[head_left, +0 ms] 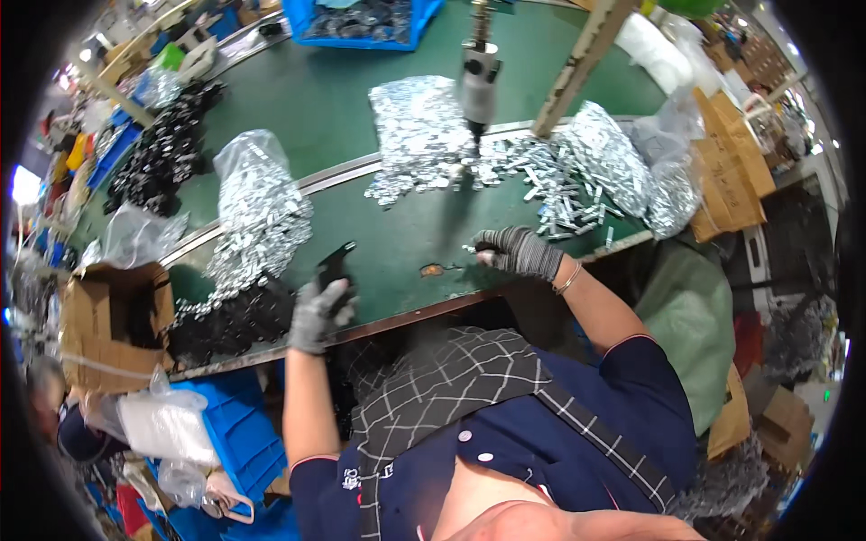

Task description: Assembling small black components at a factory workstation using a pneumatic tool.

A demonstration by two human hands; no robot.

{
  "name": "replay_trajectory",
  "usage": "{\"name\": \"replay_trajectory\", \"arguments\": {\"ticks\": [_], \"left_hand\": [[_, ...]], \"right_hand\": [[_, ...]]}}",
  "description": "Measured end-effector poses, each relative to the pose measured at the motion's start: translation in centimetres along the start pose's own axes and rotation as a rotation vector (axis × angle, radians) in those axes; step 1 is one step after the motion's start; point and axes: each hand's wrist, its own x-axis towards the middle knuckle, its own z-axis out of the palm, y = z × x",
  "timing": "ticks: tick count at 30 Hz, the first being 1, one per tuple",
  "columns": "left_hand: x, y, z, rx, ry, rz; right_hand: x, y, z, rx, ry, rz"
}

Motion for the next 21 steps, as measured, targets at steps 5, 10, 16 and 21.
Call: {"name": "replay_trajectory", "arguments": {"ticks": [5, 10, 16, 21], "left_hand": [[-1.4, -1.0, 6.1, -0.377, -0.171, 0.02], [-0.5, -3.3, 7.1, -0.534, -0.286, 0.054], [0.1, -5.4, 8.3, -1.088, -0.458, 0.036], [0.0, -5.1, 8.7, -1.284, -0.673, 0.01]], "right_hand": [[1.7, -6.5, 4.0, 0.816, -0.078, -0.115], [1.6, -9.0, 4.4, 1.035, -0.111, -0.204], [0.6, -11.1, 4.1, 0.332, 0.432, -0.524], [0.7, -11.1, 3.7, 0.058, 0.545, -0.696]]}}
